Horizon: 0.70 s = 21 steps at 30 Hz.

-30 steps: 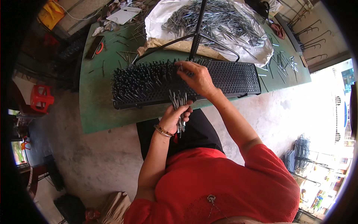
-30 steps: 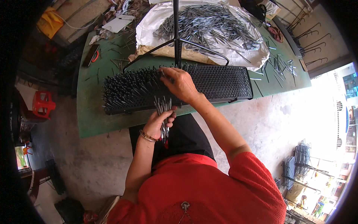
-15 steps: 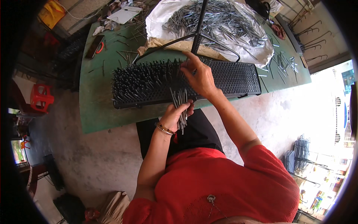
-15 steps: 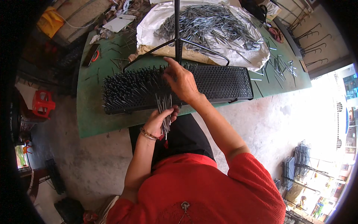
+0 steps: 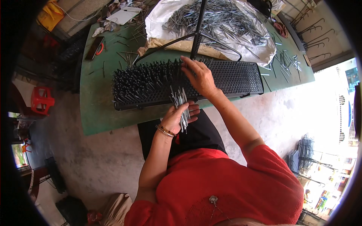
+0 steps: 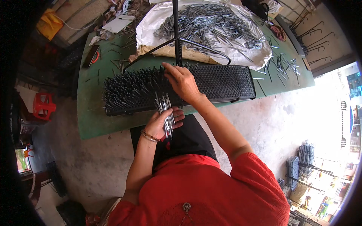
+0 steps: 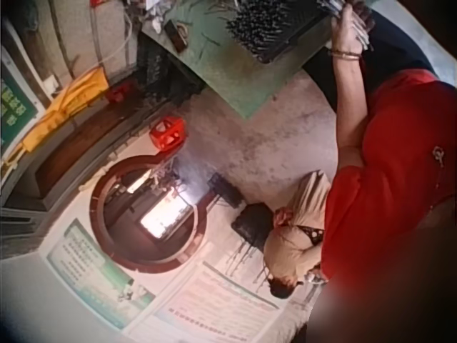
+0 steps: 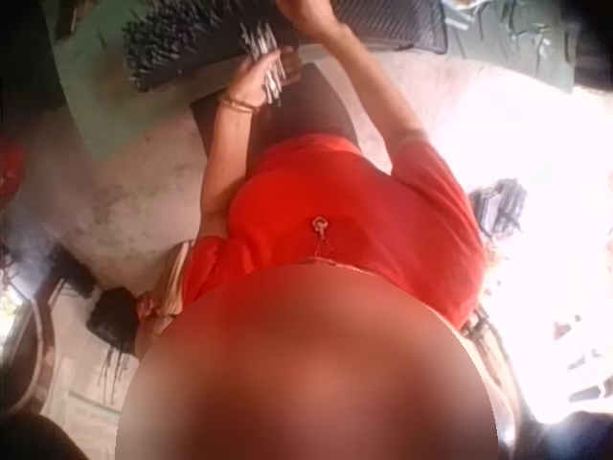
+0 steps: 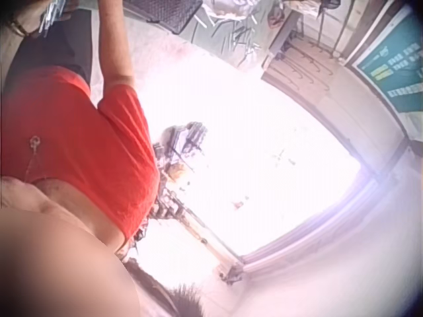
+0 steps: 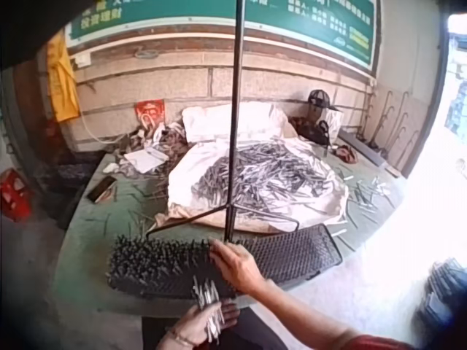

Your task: Picking and placing individual thin metal rods into a grid-like sorting mat.

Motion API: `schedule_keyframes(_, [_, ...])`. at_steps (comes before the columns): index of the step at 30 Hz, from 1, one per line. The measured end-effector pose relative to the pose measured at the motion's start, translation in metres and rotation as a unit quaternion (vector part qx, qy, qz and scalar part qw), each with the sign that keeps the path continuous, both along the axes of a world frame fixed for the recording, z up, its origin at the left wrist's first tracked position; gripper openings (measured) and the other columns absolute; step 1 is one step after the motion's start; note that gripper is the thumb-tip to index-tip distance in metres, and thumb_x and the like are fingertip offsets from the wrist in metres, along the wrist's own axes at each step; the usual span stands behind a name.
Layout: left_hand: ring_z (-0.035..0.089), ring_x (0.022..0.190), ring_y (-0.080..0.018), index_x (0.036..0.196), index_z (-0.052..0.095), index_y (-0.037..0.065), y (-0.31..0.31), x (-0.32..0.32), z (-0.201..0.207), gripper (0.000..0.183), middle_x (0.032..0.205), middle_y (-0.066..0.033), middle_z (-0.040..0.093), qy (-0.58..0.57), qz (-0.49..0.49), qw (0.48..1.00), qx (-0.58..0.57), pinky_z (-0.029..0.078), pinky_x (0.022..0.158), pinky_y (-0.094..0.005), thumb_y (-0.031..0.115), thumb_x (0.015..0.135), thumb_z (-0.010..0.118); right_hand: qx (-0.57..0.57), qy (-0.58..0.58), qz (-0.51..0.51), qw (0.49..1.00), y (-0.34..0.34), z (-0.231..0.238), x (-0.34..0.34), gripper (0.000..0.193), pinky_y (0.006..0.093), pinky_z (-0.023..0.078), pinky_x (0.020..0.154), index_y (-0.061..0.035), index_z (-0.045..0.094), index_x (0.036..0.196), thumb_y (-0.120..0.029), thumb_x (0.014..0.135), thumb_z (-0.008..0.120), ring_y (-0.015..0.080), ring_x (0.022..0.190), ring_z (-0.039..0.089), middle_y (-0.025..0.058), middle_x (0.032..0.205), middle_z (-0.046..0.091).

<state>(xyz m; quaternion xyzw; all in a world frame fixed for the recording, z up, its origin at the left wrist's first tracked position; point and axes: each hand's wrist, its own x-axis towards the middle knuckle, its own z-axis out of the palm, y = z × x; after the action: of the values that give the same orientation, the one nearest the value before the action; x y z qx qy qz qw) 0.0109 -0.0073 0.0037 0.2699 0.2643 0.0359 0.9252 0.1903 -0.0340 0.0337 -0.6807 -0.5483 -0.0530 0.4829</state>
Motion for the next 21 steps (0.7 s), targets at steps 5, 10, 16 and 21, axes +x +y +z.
schedule_keyframes(5, [0.065,0.084,-0.0174,0.115,0.057,0.007,0.0,-0.001,0.008,0.027,0.1,-0.0096,0.066,0.009,-0.019,0.999,0.031,0.054,0.071,-0.0308,0.022,0.094,0.053,0.005,-0.121,0.006,0.993,-0.002,0.0,0.002,0.027,0.0358,0.047,0.078,-0.0056,0.064,0.105,-0.007,0.078,0.066,0.0293,0.09,0.059,0.0102,0.1,0.061])
schedule_keyframes(10, [0.063,0.076,-0.0117,0.117,0.056,0.008,0.001,-0.005,0.012,0.028,0.098,-0.007,0.067,-0.02,-0.002,0.997,0.07,0.052,0.063,-0.0262,0.024,0.095,0.052,-0.032,-0.003,0.016,0.999,-0.021,0.019,-0.013,0.021,0.0325,0.049,0.068,-0.0041,0.067,0.099,-0.013,0.081,0.068,0.0245,0.08,0.062,0.0107,0.092,0.062])
schedule_keyframes(16, [0.064,0.086,-0.0164,0.12,0.055,0.008,-0.003,-0.003,0.014,0.031,0.101,-0.0092,0.066,-0.051,0.01,0.996,0.072,0.054,0.069,-0.0299,0.025,0.095,0.05,-0.259,0.419,0.108,0.864,-0.034,0.022,-0.02,0.021,0.024,0.046,0.057,0.0008,0.069,0.089,-0.02,0.083,0.069,0.0087,0.065,0.058,0.0028,0.071,0.063])
schedule_keyframes(21, [0.064,0.091,-0.0185,0.121,0.054,0.007,-0.004,-0.007,0.009,0.032,0.105,-0.0107,0.065,-0.029,-0.004,0.997,0.066,0.054,0.071,-0.0312,0.025,0.095,0.052,-0.161,0.384,0.087,0.905,-0.028,0.015,-0.008,0.02,0.0214,0.044,0.057,0.0024,0.067,0.092,-0.016,0.085,0.067,0.0056,0.066,0.056,0.0023,0.074,0.064])
